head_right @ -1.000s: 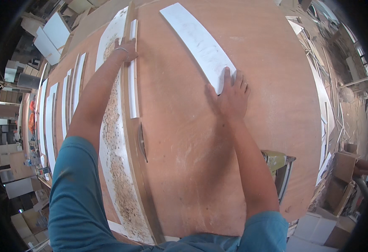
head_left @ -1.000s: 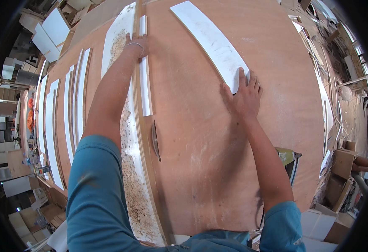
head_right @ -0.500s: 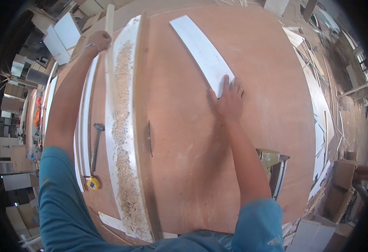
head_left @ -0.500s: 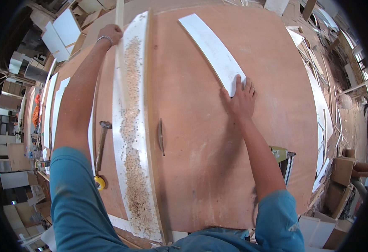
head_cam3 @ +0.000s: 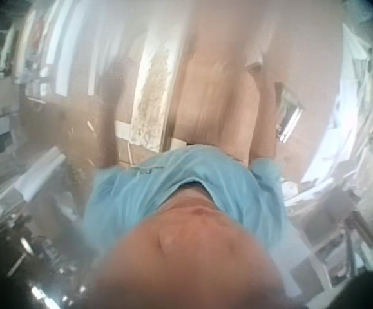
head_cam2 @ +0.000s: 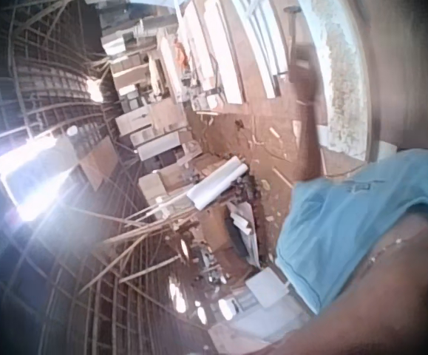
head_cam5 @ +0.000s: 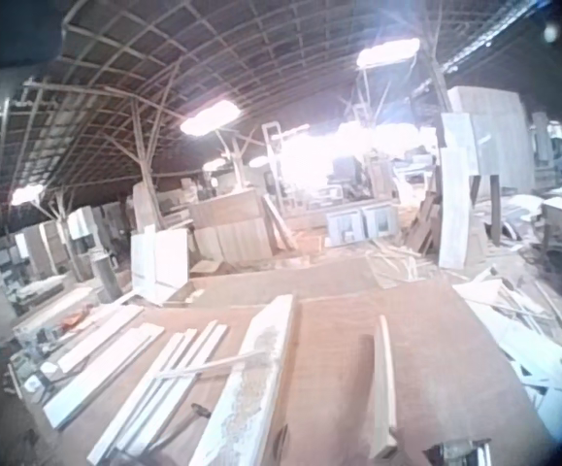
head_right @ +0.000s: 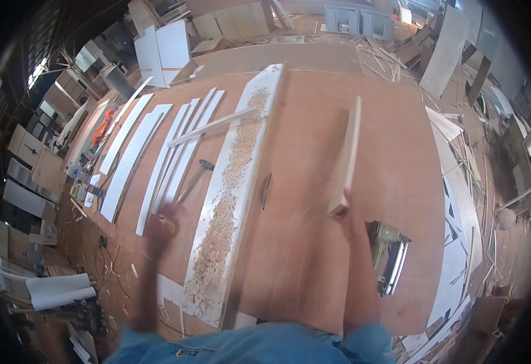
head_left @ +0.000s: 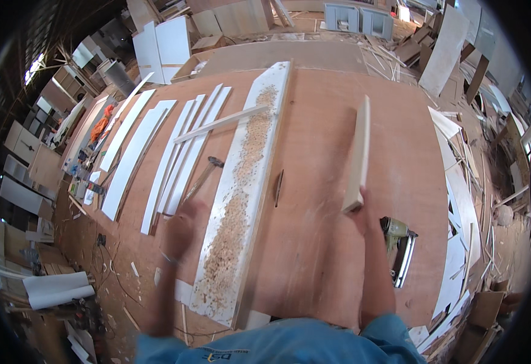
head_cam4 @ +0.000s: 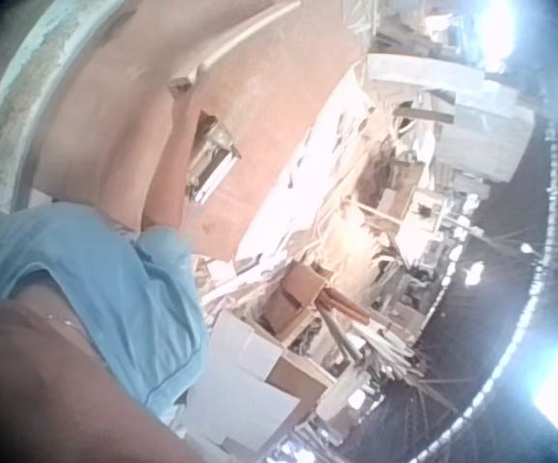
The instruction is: The person arranges white rectangular wooden pieces on a workbench, measures them with a tape measure, and uses a hand saw to cut a piece. They then assemble the cut pieces into a rectangular frame structure on the table.
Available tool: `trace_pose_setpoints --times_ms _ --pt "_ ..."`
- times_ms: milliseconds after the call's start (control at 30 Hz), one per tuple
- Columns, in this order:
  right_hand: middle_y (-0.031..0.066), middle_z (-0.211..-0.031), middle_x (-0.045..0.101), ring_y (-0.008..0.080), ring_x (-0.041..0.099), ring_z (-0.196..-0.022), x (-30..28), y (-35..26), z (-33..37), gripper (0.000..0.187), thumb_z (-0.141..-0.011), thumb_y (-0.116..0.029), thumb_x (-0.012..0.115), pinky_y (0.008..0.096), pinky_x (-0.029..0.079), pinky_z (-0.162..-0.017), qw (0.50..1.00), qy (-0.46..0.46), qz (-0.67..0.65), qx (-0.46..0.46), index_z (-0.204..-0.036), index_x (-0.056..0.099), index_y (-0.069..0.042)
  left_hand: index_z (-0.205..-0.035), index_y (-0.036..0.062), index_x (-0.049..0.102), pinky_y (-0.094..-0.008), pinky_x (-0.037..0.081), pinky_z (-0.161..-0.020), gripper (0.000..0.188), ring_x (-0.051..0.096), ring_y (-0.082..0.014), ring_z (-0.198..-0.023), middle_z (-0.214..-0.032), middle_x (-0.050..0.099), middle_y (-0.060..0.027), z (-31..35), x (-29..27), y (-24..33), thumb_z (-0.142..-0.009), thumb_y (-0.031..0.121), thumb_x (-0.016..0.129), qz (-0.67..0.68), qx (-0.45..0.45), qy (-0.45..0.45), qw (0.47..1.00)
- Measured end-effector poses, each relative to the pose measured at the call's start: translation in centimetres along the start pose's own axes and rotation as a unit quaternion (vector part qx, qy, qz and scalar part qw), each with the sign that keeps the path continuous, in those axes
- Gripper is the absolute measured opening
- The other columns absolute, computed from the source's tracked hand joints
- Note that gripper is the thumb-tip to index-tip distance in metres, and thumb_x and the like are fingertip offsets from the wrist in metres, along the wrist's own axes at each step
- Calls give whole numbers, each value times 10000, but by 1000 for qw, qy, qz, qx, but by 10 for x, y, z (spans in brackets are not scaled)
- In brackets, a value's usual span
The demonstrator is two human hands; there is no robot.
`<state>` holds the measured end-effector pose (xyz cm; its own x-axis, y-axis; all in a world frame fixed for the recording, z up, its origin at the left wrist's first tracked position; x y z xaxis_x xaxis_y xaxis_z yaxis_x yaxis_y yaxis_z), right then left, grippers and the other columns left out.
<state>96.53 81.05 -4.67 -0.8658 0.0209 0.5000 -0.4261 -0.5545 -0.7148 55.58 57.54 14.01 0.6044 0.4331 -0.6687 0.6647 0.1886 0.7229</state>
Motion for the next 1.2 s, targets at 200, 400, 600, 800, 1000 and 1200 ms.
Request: trace_pose_setpoints --times_ms 200,400,600,800,1000,1200 --pt "154 -1429 519 333 523 -1306 -7 134 185 673 -1013 -441 595 578 487 -1041 984 -161 -60 53 -1521 377 -57 -1408 9 565 -454 419 -1130 581 535 -388 -1334 -1393 587 -252 210 146 58 -877 171 740 45 103 -157 981" --pt "206 -1235 606 301 613 -1178 -47 190 290 815 -1008 -310 661 433 545 -986 942 -148 298 55 -1615 179 -57 -1349 -35 603 -412 544 -972 486 699 -342 -1089 -1168 720 -186 308 164 45 -932 189 714 129 -161 -273 940" --pt "210 -984 667 203 683 -674 -83 205 259 745 -1019 -175 621 342 563 -547 940 -89 328 12 -1614 195 -36 -1356 8 599 -402 558 -979 475 692 -256 -1092 -1196 707 -97 478 151 -23 -900 47 726 537 -438 -25 721" --pt "204 -855 642 208 650 -528 -25 267 266 741 -1011 -91 605 352 523 -446 880 -198 431 0 -1619 184 -45 -1374 -49 522 -499 441 -1125 560 572 -343 -1270 -1318 610 -179 578 167 -86 -823 17 599 647 -479 120 581" --pt "208 -852 642 196 645 -500 24 306 249 727 -1019 -97 601 354 528 -428 906 -167 386 -50 -1621 197 -43 -1378 -69 479 -522 419 -1152 597 563 -364 -1265 -1336 588 -188 550 162 -151 -793 7 568 684 -449 163 551" --pt "126 -714 626 191 633 -500 41 295 223 723 -1050 -123 562 331 536 -426 907 -119 402 -22 -1653 163 -132 -1208 -67 590 -463 469 -1102 320 601 -349 -1229 -1250 641 -188 527 163 -152 -934 98 574 572 -443 29 690"
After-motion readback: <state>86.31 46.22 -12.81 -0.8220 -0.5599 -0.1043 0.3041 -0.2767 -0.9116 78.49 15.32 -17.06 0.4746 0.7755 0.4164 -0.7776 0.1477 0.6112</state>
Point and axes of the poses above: each hand's wrist, its own z-axis away from the middle knuckle, its own x-axis out of the palm, y = z × x, the point moved 1 cm from there along -z, towards the middle knuckle
